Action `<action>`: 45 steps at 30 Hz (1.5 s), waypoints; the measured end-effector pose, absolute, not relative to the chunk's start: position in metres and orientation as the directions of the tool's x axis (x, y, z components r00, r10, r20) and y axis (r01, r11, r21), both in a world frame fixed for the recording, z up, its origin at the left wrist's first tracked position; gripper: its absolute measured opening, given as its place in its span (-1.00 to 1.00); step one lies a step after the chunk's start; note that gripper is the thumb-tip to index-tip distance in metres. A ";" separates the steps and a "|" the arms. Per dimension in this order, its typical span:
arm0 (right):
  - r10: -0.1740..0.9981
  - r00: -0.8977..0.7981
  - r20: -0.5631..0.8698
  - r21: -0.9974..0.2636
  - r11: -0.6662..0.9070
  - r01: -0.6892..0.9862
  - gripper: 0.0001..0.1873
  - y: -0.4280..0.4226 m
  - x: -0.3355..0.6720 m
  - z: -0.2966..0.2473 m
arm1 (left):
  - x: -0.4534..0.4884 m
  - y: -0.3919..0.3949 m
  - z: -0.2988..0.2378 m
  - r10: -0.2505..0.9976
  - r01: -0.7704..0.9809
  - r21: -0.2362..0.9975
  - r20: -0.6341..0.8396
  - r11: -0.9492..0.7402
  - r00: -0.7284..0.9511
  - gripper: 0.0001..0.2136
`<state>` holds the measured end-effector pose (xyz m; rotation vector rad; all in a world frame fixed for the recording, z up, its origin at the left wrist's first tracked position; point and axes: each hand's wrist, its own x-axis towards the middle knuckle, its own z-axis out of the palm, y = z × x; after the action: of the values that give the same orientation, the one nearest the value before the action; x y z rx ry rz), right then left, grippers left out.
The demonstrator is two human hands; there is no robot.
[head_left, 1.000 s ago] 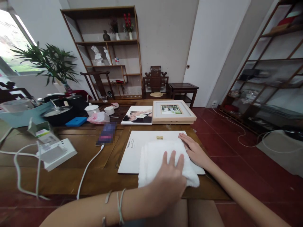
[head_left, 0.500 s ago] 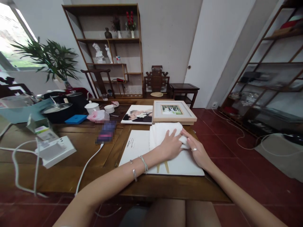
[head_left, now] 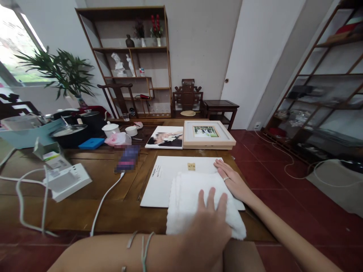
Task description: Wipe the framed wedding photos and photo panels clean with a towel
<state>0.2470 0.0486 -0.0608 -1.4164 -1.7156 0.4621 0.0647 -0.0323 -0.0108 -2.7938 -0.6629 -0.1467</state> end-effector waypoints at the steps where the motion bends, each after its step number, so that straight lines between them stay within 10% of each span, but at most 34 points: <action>1: 0.928 -0.019 0.371 -0.717 0.299 0.629 -0.59 0.049 0.247 -0.061 | 0.062 -0.030 -0.010 0.414 0.440 -0.225 0.154 -0.869 0.897 -0.79; 12: 0.902 -0.061 0.427 -0.631 0.346 0.695 -0.60 0.050 0.248 -0.064 | 0.064 0.055 -0.005 0.570 0.577 -0.181 0.098 -0.796 0.816 -0.74; 29: 0.920 -0.075 0.385 -0.609 0.314 0.728 -0.59 0.047 0.248 -0.061 | 0.045 -0.031 -0.002 0.272 0.301 -0.334 0.133 -0.893 0.953 -0.78; 45: 0.910 -0.083 0.406 -0.589 0.330 0.738 -0.58 0.049 0.248 -0.061 | 0.070 0.082 -0.004 0.444 0.460 -0.319 0.126 -0.828 0.887 -0.73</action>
<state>0.2481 0.0486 -0.0606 -1.4546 -1.8640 0.2991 0.0702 0.0821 -0.0045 -2.7115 -0.6714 -0.0660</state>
